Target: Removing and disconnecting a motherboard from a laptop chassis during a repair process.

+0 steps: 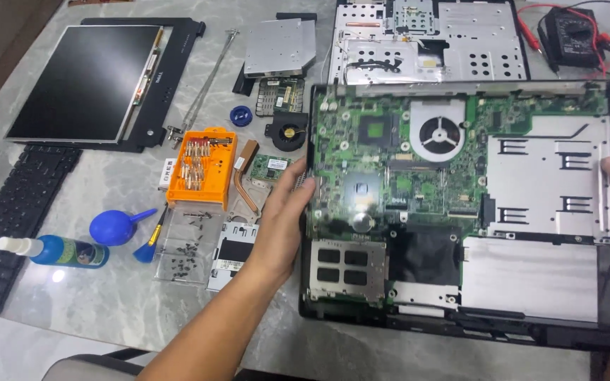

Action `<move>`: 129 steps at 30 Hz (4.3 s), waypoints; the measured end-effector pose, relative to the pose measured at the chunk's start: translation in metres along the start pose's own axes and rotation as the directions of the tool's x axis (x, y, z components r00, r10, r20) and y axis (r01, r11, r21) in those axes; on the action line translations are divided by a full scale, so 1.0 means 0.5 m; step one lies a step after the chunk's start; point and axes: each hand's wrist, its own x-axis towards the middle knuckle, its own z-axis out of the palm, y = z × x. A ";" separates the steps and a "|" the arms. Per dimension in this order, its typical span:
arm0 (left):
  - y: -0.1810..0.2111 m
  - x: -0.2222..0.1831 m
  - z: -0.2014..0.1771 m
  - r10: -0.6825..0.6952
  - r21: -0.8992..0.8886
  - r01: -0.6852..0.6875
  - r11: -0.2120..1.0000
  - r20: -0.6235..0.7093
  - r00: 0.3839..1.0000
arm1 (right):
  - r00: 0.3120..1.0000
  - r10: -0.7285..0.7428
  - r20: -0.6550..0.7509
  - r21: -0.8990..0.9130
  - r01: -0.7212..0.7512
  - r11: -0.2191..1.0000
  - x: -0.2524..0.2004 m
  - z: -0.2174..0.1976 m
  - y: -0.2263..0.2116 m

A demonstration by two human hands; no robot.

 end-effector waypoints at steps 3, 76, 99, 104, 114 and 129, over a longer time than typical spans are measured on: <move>-0.010 0.004 -0.001 0.027 0.252 -0.023 0.967 -0.011 1.000 | 0.829 0.549 -0.102 0.406 -0.470 0.784 0.034 0.027 -0.003; 0.081 0.076 -0.096 -0.026 0.923 -0.376 -0.081 0.375 0.927 | 0.951 0.246 -0.186 0.532 -0.113 0.839 0.116 -0.022 -0.211; 0.072 0.056 -0.103 0.158 0.896 -0.435 -0.089 0.443 0.882 | 0.869 0.369 0.329 0.099 -0.421 0.902 0.286 0.128 -0.284; 0.106 0.014 -0.096 0.072 0.852 -0.508 0.127 0.503 0.862 | 0.860 0.335 0.384 -0.133 -0.308 0.942 0.285 0.130 -0.268; 0.065 0.056 -0.117 -0.005 0.846 -0.527 0.088 0.529 0.849 | 0.950 0.267 0.160 -0.060 -0.260 0.964 0.244 0.063 -0.180; 0.067 0.063 -0.126 -0.077 0.913 -0.305 -0.271 0.296 0.952 | 0.550 0.744 0.379 -0.568 -0.496 0.656 0.063 -0.119 -0.195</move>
